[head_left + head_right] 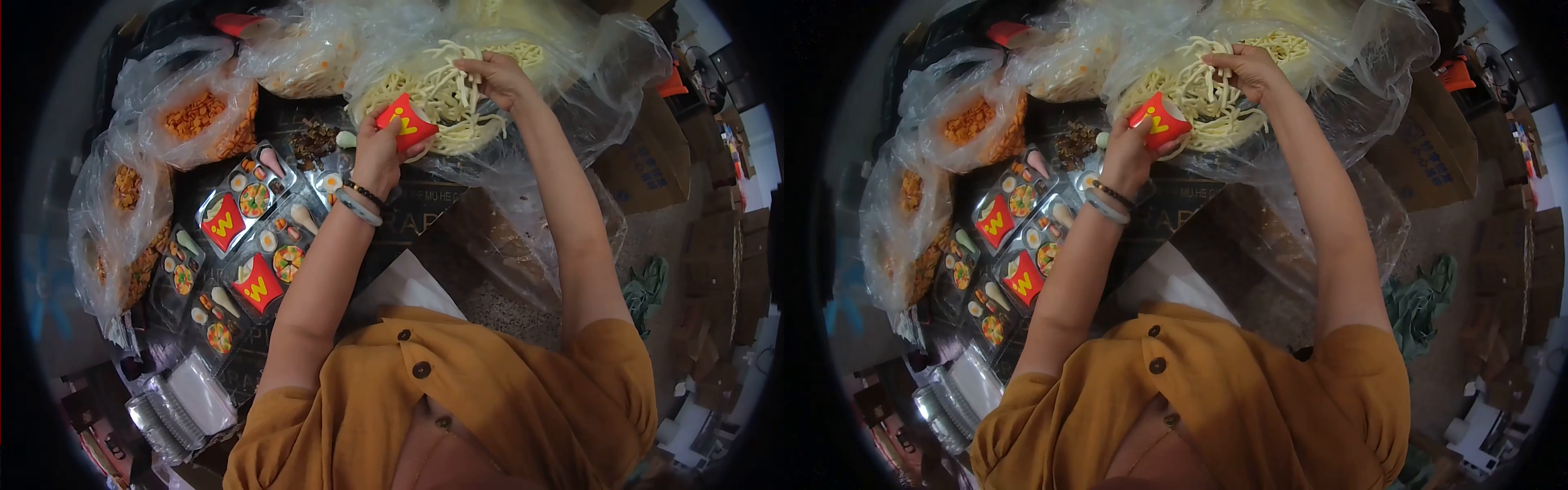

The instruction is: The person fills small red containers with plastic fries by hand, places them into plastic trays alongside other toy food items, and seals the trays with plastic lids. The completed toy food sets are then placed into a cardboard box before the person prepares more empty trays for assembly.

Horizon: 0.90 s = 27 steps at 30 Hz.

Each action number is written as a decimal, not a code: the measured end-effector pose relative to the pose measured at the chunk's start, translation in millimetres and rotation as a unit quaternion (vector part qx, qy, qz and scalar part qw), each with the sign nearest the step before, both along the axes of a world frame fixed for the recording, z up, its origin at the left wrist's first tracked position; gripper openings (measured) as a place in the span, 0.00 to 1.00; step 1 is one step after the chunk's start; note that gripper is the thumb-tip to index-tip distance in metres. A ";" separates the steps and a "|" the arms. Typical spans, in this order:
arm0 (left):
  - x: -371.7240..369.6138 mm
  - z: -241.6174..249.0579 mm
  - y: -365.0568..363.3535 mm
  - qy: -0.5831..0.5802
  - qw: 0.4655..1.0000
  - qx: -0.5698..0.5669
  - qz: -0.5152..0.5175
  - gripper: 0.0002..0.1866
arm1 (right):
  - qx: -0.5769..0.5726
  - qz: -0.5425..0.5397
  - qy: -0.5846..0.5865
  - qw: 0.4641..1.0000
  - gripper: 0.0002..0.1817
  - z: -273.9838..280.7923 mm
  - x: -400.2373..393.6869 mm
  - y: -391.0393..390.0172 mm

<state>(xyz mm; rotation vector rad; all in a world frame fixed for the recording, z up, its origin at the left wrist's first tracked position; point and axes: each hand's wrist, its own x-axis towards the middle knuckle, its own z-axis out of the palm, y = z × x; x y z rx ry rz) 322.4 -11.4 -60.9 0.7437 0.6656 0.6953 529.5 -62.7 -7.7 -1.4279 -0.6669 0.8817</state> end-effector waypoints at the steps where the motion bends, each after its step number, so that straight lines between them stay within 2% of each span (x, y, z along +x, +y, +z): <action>1: 1.9 -2.8 -0.6 0.004 0.999 -0.048 -0.011 0.18 | -0.060 0.004 -0.064 0.996 0.09 -3.5 -4.7 2.1; 2: 1.6 -2.6 -1.4 0.005 0.999 -0.049 -0.012 0.18 | -0.120 0.007 -0.126 0.985 0.10 -9.7 -6.3 1.7; 3: 0.9 -2.8 -1.9 0.024 0.999 -0.032 -0.003 0.18 | -0.189 0.048 -0.340 0.920 0.16 -36.9 17.0 8.2; 4: -0.5 -1.6 -3.2 0.044 0.999 -0.016 0.006 0.18 | -0.192 0.047 -0.338 0.920 0.16 -38.9 15.9 5.6; 6: -5.1 2.2 -4.4 0.047 0.999 0.001 0.020 0.18 | -0.203 0.008 -0.582 0.787 0.26 -44.3 10.1 5.8; 8: -8.4 6.0 -4.5 0.052 0.998 0.023 0.036 0.18 | -0.241 0.037 -0.569 0.785 0.27 -29.5 -18.6 1.0; 10: -8.4 8.6 -5.3 0.058 0.997 0.038 0.024 0.19 | -0.240 0.097 -0.628 0.733 0.27 -39.0 -27.5 1.5; 14: -8.4 5.2 -3.4 0.073 0.996 0.052 0.012 0.19 | -0.217 0.089 -0.668 0.706 0.18 -58.6 -16.6 11.3; 15: -9.1 5.2 -2.8 0.070 0.996 0.045 0.011 0.19 | -0.216 0.090 -0.668 0.707 0.18 -57.7 -8.9 12.6; 17: -10.0 7.1 -2.4 0.067 0.997 0.037 0.012 0.19 | -0.221 0.100 -0.611 0.754 0.17 -42.0 1.6 10.0; 18: -9.6 9.2 -2.4 0.057 0.998 0.020 0.006 0.19 | -0.240 0.073 -0.521 0.816 0.16 -33.1 0.7 4.6; 19: -8.7 10.2 -2.4 0.048 0.999 0.002 0.001 0.19 | -0.241 0.074 -0.522 0.815 0.16 -29.1 0.8 0.9; 20: -6.3 7.8 -2.0 0.047 0.999 0.001 0.002 0.19 | -0.188 0.045 -0.368 0.910 0.13 -26.3 2.0 -2.5; 21: -2.4 2.7 -0.9 0.027 0.999 -0.022 -0.010 0.19 | -0.129 0.013 -0.201 0.971 0.10 -24.9 3.6 -4.4; 22: 1.4 -0.8 -0.4 0.008 0.999 -0.045 -0.022 0.18 | -0.092 0.003 -0.090 0.992 0.09 -25.3 2.0 -3.7; 23: 5.6 -4.1 -0.6 0.007 0.999 -0.045 -0.022 0.18 | -0.092 0.003 -0.090 0.992 0.09 -26.0 -0.3 -3.9; 25: 13.8 -6.6 -1.4 -0.043 0.996 -0.068 -0.032 0.18 | -0.045 0.005 -0.001 0.999 0.10 -27.3 -11.8 -3.7; 26: 17.1 -5.9 -1.2 -0.044 0.996 -0.068 -0.032 0.18 | -0.045 0.004 -0.002 0.999 0.10 -27.6 -16.8 -2.9; 27: 20.1 -5.4 -1.0 -0.044 0.997 -0.057 -0.035 0.18 | -0.108 0.048 -0.121 0.986 0.10 -28.6 -21.3 -2.2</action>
